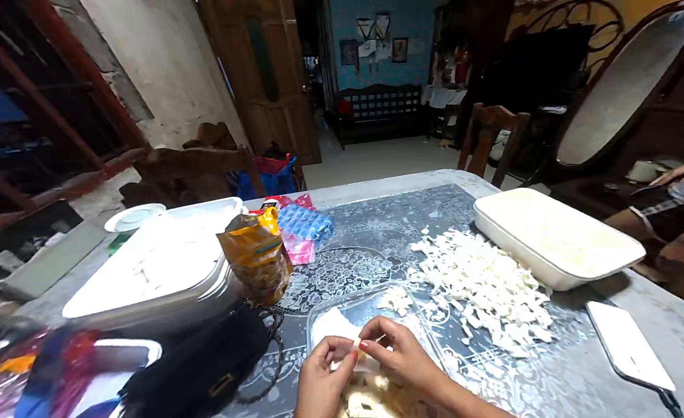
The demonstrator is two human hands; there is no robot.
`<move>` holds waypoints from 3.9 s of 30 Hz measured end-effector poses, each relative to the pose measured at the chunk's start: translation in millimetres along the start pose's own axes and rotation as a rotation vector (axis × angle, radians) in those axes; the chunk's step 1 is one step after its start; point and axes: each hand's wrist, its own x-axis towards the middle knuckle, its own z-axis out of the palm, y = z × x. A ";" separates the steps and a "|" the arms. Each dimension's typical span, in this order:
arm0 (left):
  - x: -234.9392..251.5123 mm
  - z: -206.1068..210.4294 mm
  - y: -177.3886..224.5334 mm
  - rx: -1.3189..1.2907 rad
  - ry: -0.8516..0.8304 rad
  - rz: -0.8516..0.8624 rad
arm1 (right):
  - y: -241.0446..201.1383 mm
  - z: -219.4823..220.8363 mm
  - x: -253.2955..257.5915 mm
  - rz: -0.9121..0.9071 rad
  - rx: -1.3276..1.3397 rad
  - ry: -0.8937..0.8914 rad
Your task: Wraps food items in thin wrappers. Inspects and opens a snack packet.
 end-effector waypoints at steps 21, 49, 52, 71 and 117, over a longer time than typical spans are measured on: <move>0.2 8.8 1.4 -0.185 0.080 -0.206 | 26.4 6.2 3.9 -0.498 -0.555 0.210; 3.9 -5.8 2.8 -0.050 -0.130 -0.145 | 8.5 -3.1 -0.3 -0.155 -0.186 -0.058; 5.0 -4.7 8.6 -0.231 -0.104 -0.280 | 9.2 -6.2 1.0 -0.275 -0.302 -0.121; 2.1 -5.6 7.1 -0.012 -0.069 -0.100 | 5.2 -20.6 7.6 0.175 -0.039 -0.066; -1.2 -9.4 6.1 0.738 -0.320 0.015 | 7.9 -11.3 10.6 0.331 -0.474 -0.279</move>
